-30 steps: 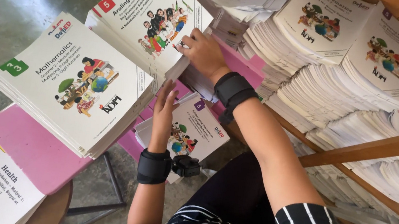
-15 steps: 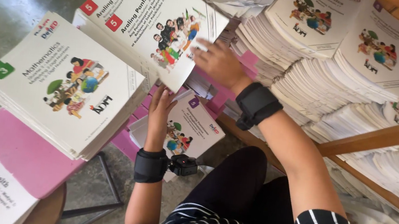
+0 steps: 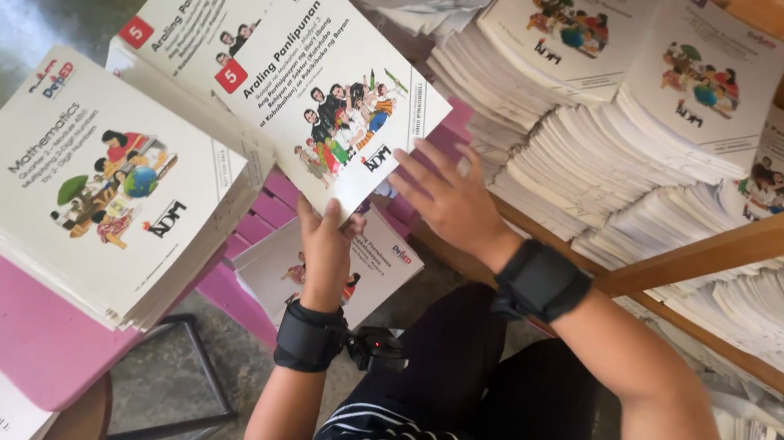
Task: Organizing and sorting educational pamphlets by moving them between shelves, a chair, and a stand.
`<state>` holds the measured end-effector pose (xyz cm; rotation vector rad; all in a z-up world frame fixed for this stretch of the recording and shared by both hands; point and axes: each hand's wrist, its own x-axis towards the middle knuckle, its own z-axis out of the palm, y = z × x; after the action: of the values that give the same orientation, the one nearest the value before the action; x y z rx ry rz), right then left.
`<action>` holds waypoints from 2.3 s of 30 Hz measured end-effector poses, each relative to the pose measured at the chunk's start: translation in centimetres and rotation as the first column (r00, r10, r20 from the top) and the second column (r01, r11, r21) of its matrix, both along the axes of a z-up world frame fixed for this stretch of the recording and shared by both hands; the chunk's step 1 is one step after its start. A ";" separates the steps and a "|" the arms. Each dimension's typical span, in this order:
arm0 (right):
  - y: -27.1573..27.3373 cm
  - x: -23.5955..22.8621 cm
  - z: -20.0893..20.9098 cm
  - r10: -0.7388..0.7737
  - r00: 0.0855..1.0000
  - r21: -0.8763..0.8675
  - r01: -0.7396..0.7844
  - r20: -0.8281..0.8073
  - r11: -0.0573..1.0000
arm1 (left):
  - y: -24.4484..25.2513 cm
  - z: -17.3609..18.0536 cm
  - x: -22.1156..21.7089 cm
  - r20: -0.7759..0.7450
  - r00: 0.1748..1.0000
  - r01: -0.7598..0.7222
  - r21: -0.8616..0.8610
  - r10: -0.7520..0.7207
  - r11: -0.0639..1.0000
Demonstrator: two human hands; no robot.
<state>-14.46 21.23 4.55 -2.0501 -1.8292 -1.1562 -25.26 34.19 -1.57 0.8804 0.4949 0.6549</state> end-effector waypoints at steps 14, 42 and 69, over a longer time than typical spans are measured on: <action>-17.8 -0.8 4.7 -0.426 0.902 0.003 0.427 0.069 0.904 | -9.5 5.3 7.5 0.079 0.969 0.210 0.252 -0.236 0.945; -40.5 -3.4 1.3 -0.915 0.359 0.008 0.932 -0.187 0.364 | -29.4 5.2 20.4 0.084 0.776 0.520 0.477 -0.626 0.709; -39.5 -2.5 -0.3 -0.887 0.363 -0.008 0.924 -0.286 0.381 | -30.5 6.5 21.1 -0.115 0.693 0.630 0.577 -0.712 0.520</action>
<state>-16.91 -18.27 4.23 -2.9953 -0.2720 -1.0344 -4.17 3.65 4.89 1.4946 -0.2344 0.1059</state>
